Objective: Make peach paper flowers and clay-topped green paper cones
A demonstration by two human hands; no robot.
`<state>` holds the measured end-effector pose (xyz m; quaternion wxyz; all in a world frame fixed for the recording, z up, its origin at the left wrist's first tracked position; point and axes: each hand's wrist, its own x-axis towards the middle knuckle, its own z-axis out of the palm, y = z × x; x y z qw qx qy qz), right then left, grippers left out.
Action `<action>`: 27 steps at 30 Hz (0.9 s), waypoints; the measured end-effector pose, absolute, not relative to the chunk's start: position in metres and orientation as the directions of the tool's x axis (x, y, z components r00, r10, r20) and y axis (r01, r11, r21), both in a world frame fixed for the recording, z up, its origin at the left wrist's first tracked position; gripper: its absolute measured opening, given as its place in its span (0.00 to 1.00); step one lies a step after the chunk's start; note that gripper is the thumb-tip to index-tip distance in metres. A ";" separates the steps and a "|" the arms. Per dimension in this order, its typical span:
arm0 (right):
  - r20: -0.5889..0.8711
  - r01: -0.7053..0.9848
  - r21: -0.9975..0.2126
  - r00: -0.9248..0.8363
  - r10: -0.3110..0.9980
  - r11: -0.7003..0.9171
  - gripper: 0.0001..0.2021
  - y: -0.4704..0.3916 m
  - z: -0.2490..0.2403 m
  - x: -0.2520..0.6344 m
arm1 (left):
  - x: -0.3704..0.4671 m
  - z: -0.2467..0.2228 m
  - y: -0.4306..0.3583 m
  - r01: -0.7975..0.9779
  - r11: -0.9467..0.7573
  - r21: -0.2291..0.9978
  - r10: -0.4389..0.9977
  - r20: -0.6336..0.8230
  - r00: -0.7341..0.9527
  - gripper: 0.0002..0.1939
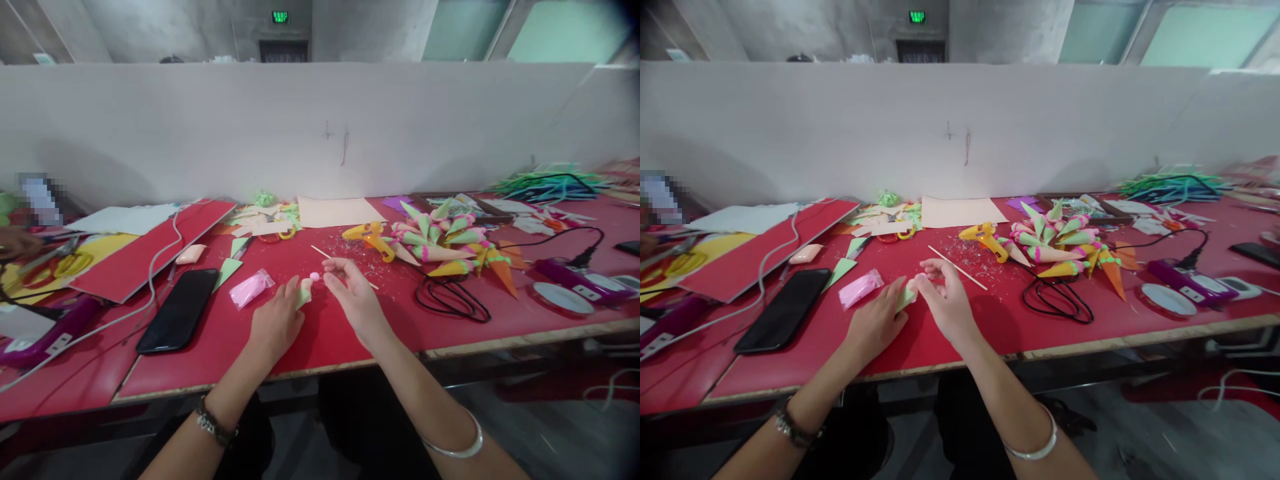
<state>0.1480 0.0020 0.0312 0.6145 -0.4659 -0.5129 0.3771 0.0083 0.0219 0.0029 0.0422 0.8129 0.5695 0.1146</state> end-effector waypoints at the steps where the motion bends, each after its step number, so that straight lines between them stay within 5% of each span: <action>1: 0.281 0.016 -0.959 0.199 0.939 0.284 0.10 0.003 0.030 0.148 | 0.007 0.003 0.022 0.925 -0.341 0.165 0.936 0.153 0.317 0.29; 8: 0.268 0.024 -0.963 0.199 0.943 0.269 0.09 0.003 0.028 0.149 | -0.022 0.015 0.048 0.902 -0.353 0.247 0.916 0.285 0.281 0.26; 10: 0.263 0.020 -0.964 0.186 0.947 0.264 0.09 0.002 0.029 0.148 | -0.036 0.012 0.061 0.951 -0.260 0.168 0.899 0.401 0.175 0.28; 12: 0.261 0.007 -0.965 0.168 0.951 0.264 0.10 0.001 0.030 0.148 | -0.049 0.006 0.072 0.970 -0.222 0.100 0.913 0.372 0.171 0.30; 16: 0.265 0.015 -0.964 0.147 0.953 0.265 0.08 0.000 0.030 0.147 | -0.060 0.002 0.079 0.904 -0.389 0.178 0.904 0.261 0.338 0.20; 21: 0.326 0.063 -0.944 0.030 0.945 0.324 0.10 0.000 0.026 0.145 | -0.041 0.024 0.061 0.716 -0.588 0.377 0.787 0.472 0.398 0.19; 27: 0.467 0.136 -0.876 -0.008 0.884 0.463 0.07 -0.003 0.027 0.142 | -0.022 0.037 0.038 0.545 -0.721 0.429 0.689 0.530 0.494 0.24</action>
